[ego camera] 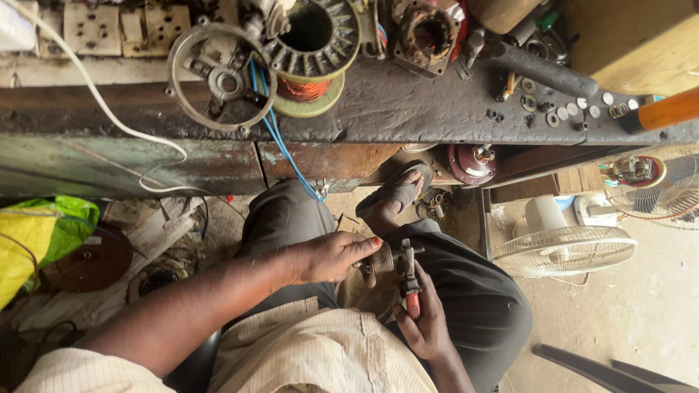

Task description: The person uses pliers to manipulate a small cylindrical electrical component, repeatedly gripping and adjusting its parts. They also use a hammer to tap the component on the workbench while holding it with pliers.

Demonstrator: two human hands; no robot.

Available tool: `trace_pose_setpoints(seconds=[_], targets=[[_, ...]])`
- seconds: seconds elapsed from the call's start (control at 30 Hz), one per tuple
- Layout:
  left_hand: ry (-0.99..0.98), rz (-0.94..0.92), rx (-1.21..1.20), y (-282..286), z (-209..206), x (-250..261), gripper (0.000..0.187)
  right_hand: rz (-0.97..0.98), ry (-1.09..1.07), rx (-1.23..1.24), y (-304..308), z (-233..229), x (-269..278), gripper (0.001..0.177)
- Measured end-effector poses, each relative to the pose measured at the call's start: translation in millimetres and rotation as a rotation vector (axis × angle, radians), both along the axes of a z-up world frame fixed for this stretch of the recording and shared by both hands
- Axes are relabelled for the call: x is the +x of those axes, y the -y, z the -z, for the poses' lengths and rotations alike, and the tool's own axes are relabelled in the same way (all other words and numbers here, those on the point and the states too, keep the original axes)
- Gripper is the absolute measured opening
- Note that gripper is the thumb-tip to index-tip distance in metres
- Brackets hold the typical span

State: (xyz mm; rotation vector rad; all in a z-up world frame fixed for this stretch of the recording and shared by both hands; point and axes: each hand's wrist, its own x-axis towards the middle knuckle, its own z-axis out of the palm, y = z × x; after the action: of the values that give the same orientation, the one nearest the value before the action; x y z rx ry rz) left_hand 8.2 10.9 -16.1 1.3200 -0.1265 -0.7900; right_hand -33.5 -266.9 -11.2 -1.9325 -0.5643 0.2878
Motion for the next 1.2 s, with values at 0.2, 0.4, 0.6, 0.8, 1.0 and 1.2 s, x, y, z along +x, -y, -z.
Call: trace_pose_setpoints(seconds=[0.2, 0.4, 0.6, 0.8, 1.0, 1.2], targets=[[0.971, -0.151, 0.784, 15, -17, -12, 0.081, 0.027, -0.067, -0.058, -4, 1, -1, 0.083], [0.922, -0.168, 0.722, 19, -18, -15, 0.059, 0.026, -0.063, -0.041, -3, 0, 0, 0.083], [-0.403, 0.056, -0.151, -8, -16, -1, 0.055, -0.016, 0.006, 0.005, -1, -5, 0, 0.082], [-0.215, 0.011, -0.043, -4, -18, -4, 0.053, -0.032, -0.047, -0.082, 0, -2, 2, 0.084], [-0.142, 0.03, 0.03, -2, -20, -1, 0.053, -0.025, -0.026, -0.176, -1, -8, 3, 0.089], [-0.161, 0.031, -0.117, 1, -21, 1, 0.05, 0.013, -0.028, -0.156, -5, -24, 4, 0.089]])
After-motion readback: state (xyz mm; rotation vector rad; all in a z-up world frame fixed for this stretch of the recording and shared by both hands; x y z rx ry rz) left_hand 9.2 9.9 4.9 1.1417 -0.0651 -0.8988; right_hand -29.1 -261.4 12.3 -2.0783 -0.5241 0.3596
